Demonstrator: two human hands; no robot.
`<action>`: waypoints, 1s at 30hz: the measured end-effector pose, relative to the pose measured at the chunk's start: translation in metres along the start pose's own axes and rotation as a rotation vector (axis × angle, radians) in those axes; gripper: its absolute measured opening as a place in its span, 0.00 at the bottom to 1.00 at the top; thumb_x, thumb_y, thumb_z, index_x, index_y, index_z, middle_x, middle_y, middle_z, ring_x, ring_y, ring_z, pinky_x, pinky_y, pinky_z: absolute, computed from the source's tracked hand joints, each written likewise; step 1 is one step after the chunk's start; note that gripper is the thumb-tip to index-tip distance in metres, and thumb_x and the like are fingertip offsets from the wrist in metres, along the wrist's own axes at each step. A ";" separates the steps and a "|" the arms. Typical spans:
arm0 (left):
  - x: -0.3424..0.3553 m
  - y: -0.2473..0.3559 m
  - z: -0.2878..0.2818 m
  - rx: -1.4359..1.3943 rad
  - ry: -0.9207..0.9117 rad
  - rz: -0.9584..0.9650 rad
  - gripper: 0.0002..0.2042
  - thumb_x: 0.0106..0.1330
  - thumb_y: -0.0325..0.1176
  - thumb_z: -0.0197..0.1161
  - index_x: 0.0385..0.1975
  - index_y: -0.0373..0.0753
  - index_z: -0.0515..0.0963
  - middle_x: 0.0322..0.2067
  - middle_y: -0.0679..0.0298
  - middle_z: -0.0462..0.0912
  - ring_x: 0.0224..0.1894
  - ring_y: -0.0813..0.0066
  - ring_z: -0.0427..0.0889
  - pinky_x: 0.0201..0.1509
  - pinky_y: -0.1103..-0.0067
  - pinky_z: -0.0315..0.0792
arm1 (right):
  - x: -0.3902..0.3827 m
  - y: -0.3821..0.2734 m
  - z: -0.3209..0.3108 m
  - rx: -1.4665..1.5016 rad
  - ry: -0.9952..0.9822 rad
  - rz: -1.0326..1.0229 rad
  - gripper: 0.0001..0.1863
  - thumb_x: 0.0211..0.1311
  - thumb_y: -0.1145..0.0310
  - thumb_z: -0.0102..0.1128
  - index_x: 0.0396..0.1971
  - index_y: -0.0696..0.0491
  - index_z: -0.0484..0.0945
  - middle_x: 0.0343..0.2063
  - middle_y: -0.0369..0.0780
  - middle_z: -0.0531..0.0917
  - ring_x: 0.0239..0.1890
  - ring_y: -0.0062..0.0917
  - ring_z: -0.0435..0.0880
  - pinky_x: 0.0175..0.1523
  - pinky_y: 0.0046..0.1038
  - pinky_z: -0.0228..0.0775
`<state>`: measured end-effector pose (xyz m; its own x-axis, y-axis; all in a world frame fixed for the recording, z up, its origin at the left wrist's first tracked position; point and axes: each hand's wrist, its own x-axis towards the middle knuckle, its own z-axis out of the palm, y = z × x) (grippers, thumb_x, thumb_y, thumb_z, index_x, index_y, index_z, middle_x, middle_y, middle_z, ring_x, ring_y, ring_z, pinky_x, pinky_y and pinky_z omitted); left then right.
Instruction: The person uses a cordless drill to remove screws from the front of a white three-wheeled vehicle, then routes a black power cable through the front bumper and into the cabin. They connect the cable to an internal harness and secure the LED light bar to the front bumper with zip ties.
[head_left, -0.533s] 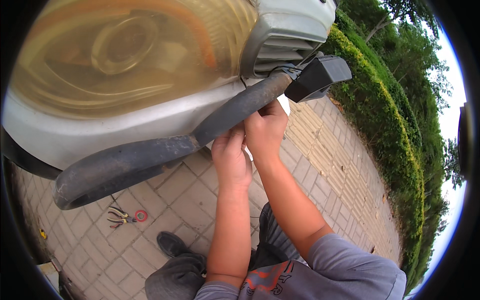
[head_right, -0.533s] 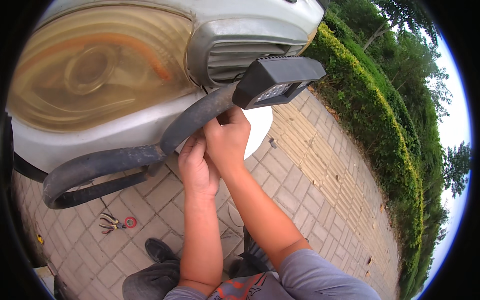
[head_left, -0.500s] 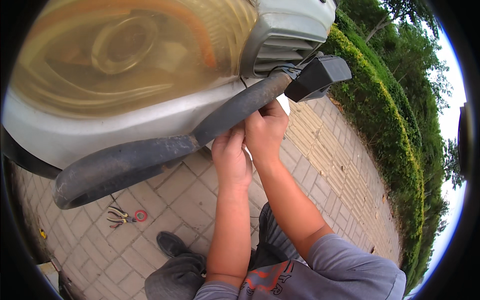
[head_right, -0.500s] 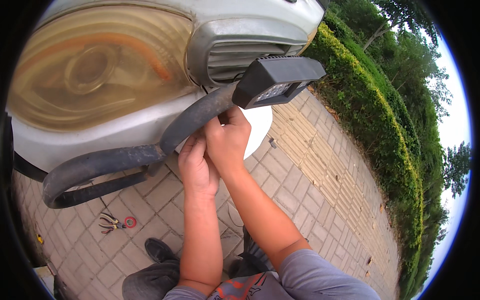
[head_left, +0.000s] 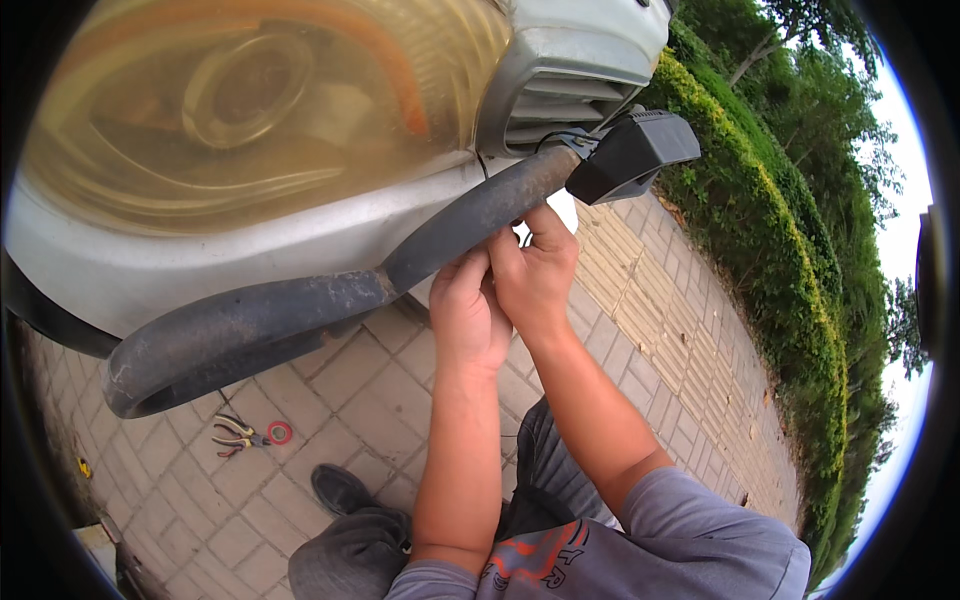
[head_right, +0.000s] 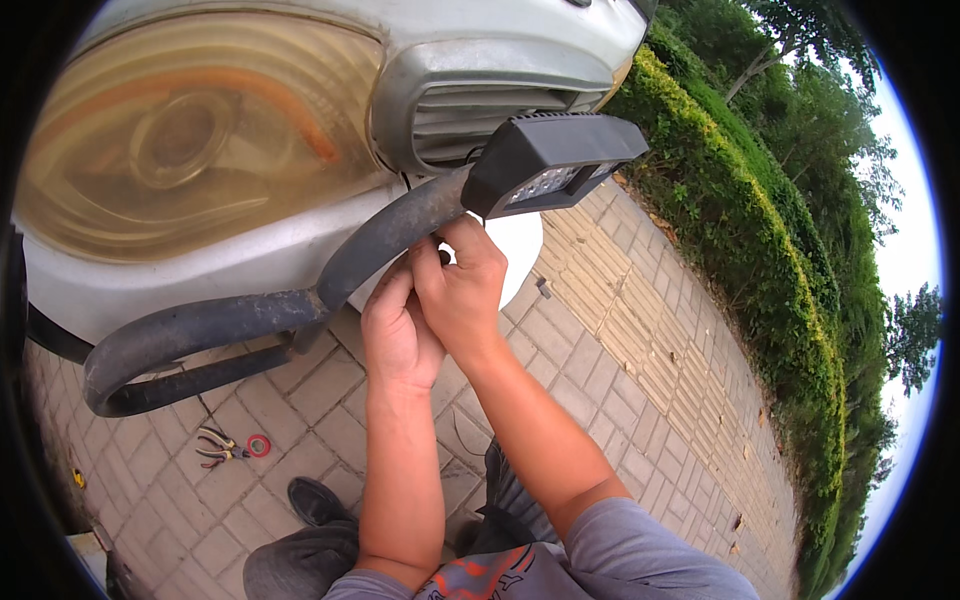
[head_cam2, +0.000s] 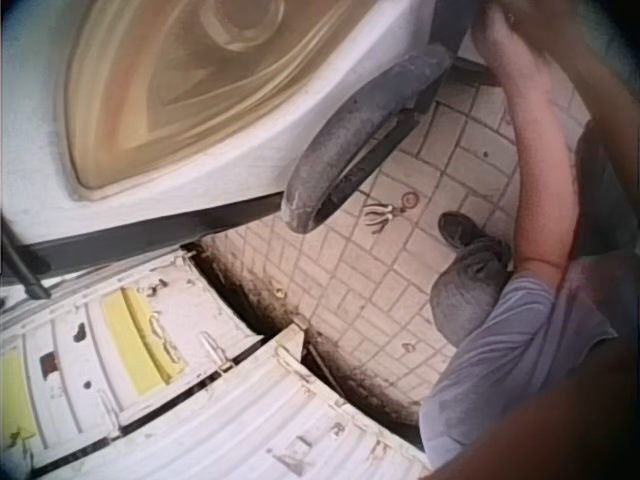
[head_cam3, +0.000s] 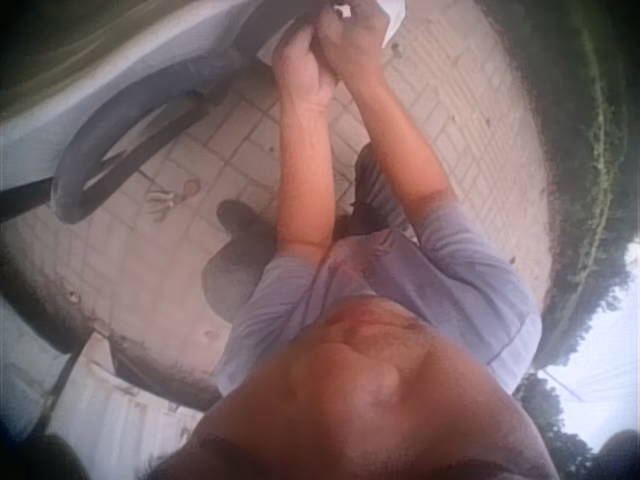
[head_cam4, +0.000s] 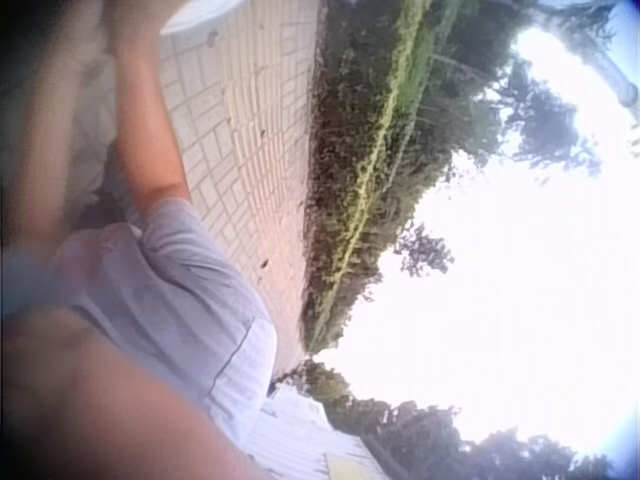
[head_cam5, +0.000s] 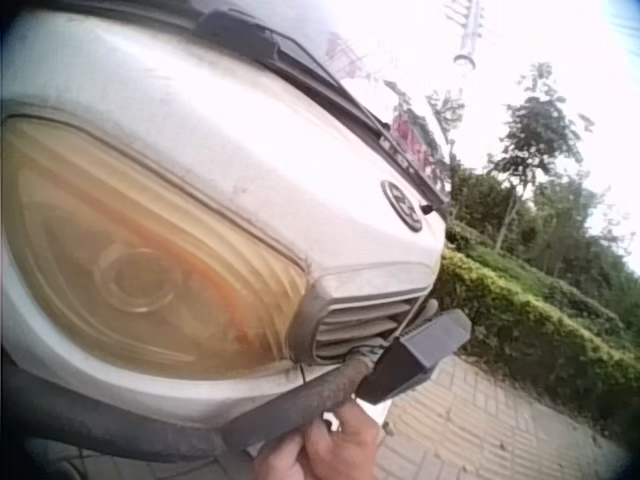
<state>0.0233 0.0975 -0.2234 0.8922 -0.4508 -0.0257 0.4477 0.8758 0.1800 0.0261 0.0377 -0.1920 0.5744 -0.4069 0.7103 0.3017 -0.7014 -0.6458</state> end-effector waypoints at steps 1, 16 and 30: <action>-0.001 -0.001 0.002 -0.019 0.017 0.009 0.17 0.72 0.31 0.46 0.54 0.28 0.70 0.54 0.58 0.74 0.56 0.71 0.74 0.60 0.75 0.68 | 0.001 0.002 0.001 -0.018 0.001 -0.031 0.06 0.50 0.78 0.61 0.30 0.60 0.79 0.25 0.43 0.82 0.26 0.27 0.80 0.35 0.28 0.73; -0.002 0.002 0.002 0.043 0.120 0.059 0.09 0.71 0.34 0.51 0.39 0.36 0.76 0.37 0.67 0.79 0.39 0.81 0.73 0.44 0.81 0.68 | 0.009 -0.005 0.004 0.161 0.075 0.432 0.05 0.51 0.77 0.58 0.24 0.65 0.77 0.19 0.46 0.82 0.20 0.23 0.78 0.28 0.24 0.70; -0.002 -0.002 0.005 0.000 0.120 0.055 0.19 0.74 0.36 0.45 0.57 0.28 0.69 0.57 0.58 0.72 0.59 0.71 0.72 0.61 0.75 0.68 | 0.015 -0.003 0.026 0.039 0.081 0.157 0.03 0.52 0.77 0.60 0.28 0.60 0.78 0.20 0.42 0.81 0.24 0.27 0.79 0.35 0.28 0.71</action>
<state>0.0205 0.0957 -0.2191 0.9158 -0.3787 -0.1336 0.3984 0.8986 0.1841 0.0534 0.0485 -0.1864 0.5540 -0.5563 0.6193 0.2435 -0.6031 -0.7596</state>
